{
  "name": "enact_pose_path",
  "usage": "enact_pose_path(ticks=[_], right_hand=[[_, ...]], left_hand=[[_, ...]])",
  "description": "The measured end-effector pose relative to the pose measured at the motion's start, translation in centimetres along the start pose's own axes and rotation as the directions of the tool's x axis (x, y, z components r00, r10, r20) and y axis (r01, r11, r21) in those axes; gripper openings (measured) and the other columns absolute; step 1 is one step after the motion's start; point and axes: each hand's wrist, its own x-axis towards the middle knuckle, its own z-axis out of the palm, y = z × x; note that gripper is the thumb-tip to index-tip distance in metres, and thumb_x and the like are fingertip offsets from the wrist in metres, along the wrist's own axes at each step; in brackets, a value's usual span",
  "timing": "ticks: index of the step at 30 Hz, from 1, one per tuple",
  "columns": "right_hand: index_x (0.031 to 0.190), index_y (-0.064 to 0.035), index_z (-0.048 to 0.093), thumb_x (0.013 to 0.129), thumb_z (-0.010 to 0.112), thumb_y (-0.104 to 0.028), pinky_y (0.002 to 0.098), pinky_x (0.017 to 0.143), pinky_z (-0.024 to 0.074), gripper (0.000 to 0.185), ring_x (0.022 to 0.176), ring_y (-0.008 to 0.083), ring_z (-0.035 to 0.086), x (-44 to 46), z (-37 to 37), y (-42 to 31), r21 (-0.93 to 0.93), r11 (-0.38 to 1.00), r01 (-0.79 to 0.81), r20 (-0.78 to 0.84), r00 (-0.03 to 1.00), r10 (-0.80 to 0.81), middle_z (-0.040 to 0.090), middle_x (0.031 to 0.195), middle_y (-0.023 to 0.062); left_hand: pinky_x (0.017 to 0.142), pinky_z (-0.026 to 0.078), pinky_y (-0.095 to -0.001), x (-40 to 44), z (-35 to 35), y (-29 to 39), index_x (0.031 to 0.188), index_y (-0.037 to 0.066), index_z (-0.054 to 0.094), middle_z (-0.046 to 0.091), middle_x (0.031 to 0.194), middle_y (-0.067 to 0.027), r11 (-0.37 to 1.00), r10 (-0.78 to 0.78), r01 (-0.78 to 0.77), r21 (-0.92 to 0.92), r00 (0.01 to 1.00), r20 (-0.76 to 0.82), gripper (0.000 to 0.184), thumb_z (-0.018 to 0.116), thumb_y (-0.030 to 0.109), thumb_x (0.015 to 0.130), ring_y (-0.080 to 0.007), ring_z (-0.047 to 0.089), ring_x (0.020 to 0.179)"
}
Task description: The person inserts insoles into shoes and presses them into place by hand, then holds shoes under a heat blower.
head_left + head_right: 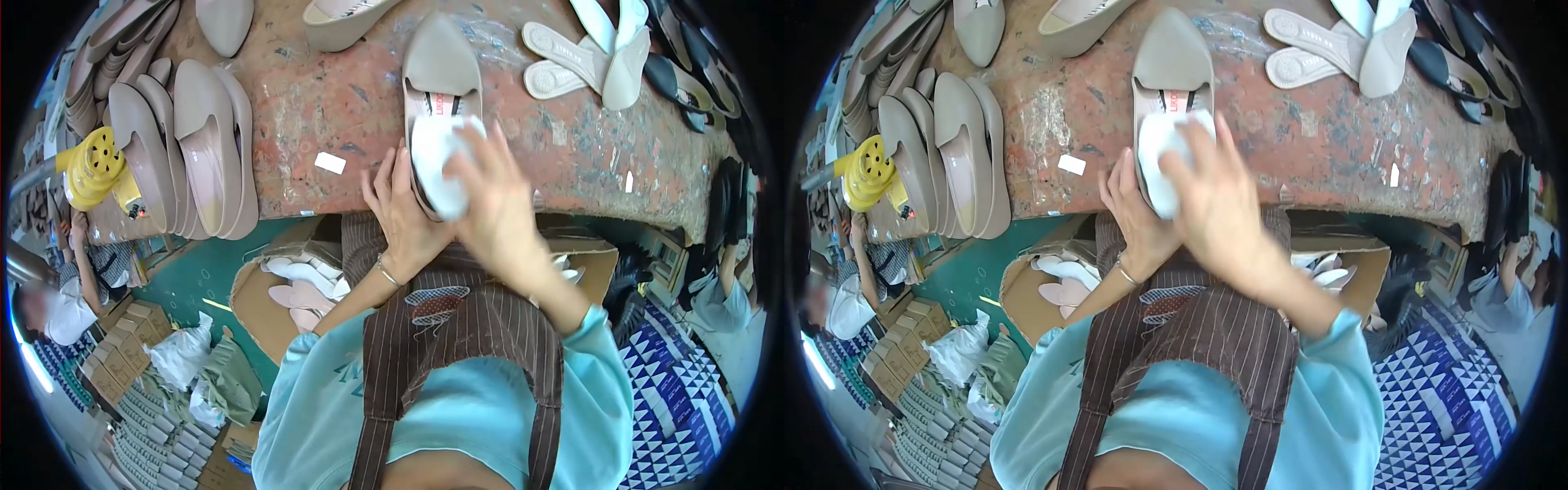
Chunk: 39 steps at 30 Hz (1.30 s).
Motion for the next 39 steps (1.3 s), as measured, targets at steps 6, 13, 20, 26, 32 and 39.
enact_pose_path(ticks=[6, 13, 20, 26, 32, 39], right_hand=[[0.133, -0.0025, 0.055, 0.078, 0.056, -0.001, 0.0600, 0.113, 0.0216, 0.055, 0.124, 0.0384, 0.053, -0.9, 5.9, 2.3, -0.126, 0.989, -0.076, 0.013, 0.997, 0.079, 0.060, 0.127, 0.0222], [0.137, 0.0040, 0.047, 0.091, 0.049, -0.019, 0.0611, 0.113, 0.0199, 0.051, 0.129, 0.0454, 0.045, 2.9, 5.8, 3.1, -0.354, 0.934, -0.038, 0.059, 0.996, 0.062, 0.050, 0.133, 0.0316], [0.137, 0.0152, 0.036, 0.089, 0.052, -0.023, 0.0592, 0.116, 0.0100, 0.063, 0.136, 0.0484, 0.034, 2.1, 6.1, 3.1, -0.379, 0.924, -0.059, 0.144, 0.982, 0.122, 0.040, 0.139, 0.0377], [0.131, 0.0144, 0.038, 0.079, 0.062, -0.020, 0.0516, 0.116, 0.0186, 0.067, 0.130, 0.0419, 0.043, 6.2, 7.6, 5.4, -0.436, 0.894, -0.104, 0.026, 0.991, 0.128, 0.049, 0.130, 0.0299], [0.126, 0.0170, 0.044, 0.081, 0.059, -0.017, 0.0460, 0.112, 0.0309, 0.059, 0.119, 0.0457, 0.051, 2.6, 7.4, 5.3, -0.459, 0.876, 0.148, 0.069, 0.989, -0.131, 0.055, 0.120, 0.0328], [0.116, 0.0149, 0.047, 0.083, 0.058, -0.012, 0.0541, 0.102, 0.0355, 0.044, 0.112, 0.0537, 0.048, 2.6, 7.7, 3.6, -0.312, 0.936, 0.164, 0.039, 0.986, -0.160, 0.055, 0.110, 0.0377]], left_hand=[[0.109, -0.007, -0.0696, -1.1, 2.6, -1.8, 0.148, -0.007, 0.019, 0.041, 0.145, -0.0245, 0.997, 0.013, -0.009, 0.082, 0.998, -0.057, 0.118, 0.080, 0.052, 0.065, -0.0385, 0.035, 0.140], [0.106, -0.007, -0.0720, -0.8, 2.5, -1.5, 0.149, -0.010, 0.017, 0.042, 0.148, -0.0211, 0.994, -0.019, 0.020, 0.108, 1.000, -0.012, 0.119, 0.081, 0.048, 0.067, -0.0364, 0.031, 0.143], [0.105, -0.004, -0.0749, 0.7, 2.4, -0.9, 0.146, -0.010, 0.026, 0.044, 0.147, -0.0188, 0.994, -0.024, 0.027, 0.108, 0.999, -0.027, 0.113, 0.080, 0.047, 0.065, -0.0338, 0.031, 0.144], [0.107, -0.004, -0.0735, 0.4, 2.8, -0.9, 0.140, -0.010, 0.039, 0.049, 0.142, -0.0209, 0.987, -0.016, 0.018, 0.162, 1.000, -0.015, 0.103, 0.081, 0.044, 0.063, -0.0338, 0.036, 0.141], [0.107, 0.004, -0.0744, 1.0, 2.7, -0.8, 0.139, -0.010, 0.041, 0.049, 0.142, -0.0198, 0.988, -0.027, 0.033, 0.151, 0.999, -0.043, 0.102, 0.081, 0.044, 0.062, -0.0331, 0.035, 0.141], [0.106, 0.003, -0.0754, 1.1, 2.6, -1.0, 0.136, -0.009, 0.046, 0.052, 0.137, -0.0222, 0.988, -0.026, 0.035, 0.149, 0.998, -0.057, 0.093, 0.079, 0.041, 0.065, -0.0340, 0.038, 0.139]])
